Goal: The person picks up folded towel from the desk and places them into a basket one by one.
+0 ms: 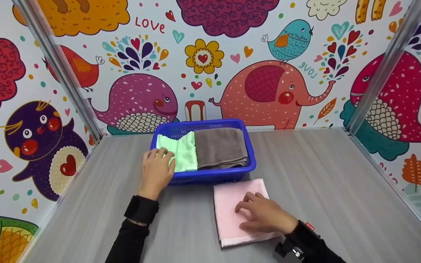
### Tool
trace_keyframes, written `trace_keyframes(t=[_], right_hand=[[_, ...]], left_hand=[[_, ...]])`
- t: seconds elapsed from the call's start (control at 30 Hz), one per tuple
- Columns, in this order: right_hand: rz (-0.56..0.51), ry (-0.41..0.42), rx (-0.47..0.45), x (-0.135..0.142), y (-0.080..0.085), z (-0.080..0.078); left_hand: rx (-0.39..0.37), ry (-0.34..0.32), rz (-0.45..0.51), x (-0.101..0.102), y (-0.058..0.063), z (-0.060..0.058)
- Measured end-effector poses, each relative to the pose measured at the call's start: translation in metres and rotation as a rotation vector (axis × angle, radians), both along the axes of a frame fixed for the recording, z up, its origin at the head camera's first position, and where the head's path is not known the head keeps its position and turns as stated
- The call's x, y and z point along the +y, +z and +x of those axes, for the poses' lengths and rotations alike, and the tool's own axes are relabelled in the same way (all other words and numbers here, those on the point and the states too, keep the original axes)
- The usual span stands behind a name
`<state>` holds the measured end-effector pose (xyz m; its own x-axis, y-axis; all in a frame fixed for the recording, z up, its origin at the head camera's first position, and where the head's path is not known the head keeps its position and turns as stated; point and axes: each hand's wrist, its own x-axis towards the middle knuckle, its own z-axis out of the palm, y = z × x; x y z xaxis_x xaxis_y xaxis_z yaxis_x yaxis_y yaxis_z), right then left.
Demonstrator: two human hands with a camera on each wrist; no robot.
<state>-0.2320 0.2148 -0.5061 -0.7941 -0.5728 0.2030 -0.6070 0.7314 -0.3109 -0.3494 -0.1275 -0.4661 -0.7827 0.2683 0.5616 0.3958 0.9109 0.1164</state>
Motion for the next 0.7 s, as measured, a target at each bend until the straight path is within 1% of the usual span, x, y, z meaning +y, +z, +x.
trace_keyframes(t=[0.07, 0.1, 0.13, 0.17, 0.2, 0.23, 0.3, 0.33, 0.37, 0.43, 0.5, 0.53, 0.6, 0.7], right_hand=[[-0.071, -0.01, -0.029, 0.008, 0.002, -0.005], [-0.109, -0.035, -0.036, 0.012, 0.003, -0.008], [-0.145, -0.071, -0.036, 0.017, 0.004, -0.011], [-0.171, -0.119, -0.026, 0.023, 0.005, -0.015], [-0.189, -0.18, -0.013, 0.028, 0.006, -0.018], [-0.198, -0.243, -0.005, 0.034, 0.007, -0.021], [-0.187, -0.368, -0.02, 0.044, 0.008, -0.024], [-0.171, -0.41, -0.042, 0.049, 0.008, -0.025], [-0.149, -0.435, -0.071, 0.053, 0.008, -0.026], [-0.112, -0.45, -0.144, 0.057, 0.006, -0.026], [-0.094, -0.436, -0.21, 0.057, 0.005, -0.025], [-0.099, -0.42, -0.235, 0.056, 0.005, -0.025], [-0.122, -0.396, -0.256, 0.051, 0.003, -0.024], [-0.166, -0.364, -0.262, 0.042, 0.001, -0.021]], left_hand=[[0.079, -0.051, -0.006, 0.014, 0.004, 0.009], [0.102, -0.083, -0.004, 0.022, 0.006, 0.014], [0.111, -0.121, -0.001, 0.031, 0.007, 0.021], [0.1, -0.158, -0.002, 0.04, 0.006, 0.027], [0.071, -0.196, 0.0, 0.048, 0.005, 0.033], [0.026, -0.218, -0.004, 0.057, 0.003, 0.04], [-0.1, -0.228, -0.05, 0.072, -0.004, 0.05], [-0.177, -0.224, -0.077, 0.078, -0.009, 0.055], [-0.254, -0.216, -0.1, 0.083, -0.013, 0.059], [-0.377, -0.197, -0.133, 0.093, -0.023, 0.065], [-0.472, -0.202, -0.122, 0.101, -0.03, 0.071], [-0.5, -0.219, -0.106, 0.105, -0.033, 0.073], [-0.534, -0.268, -0.065, 0.112, -0.039, 0.078], [-0.586, -0.374, 0.012, 0.121, -0.044, 0.084]])
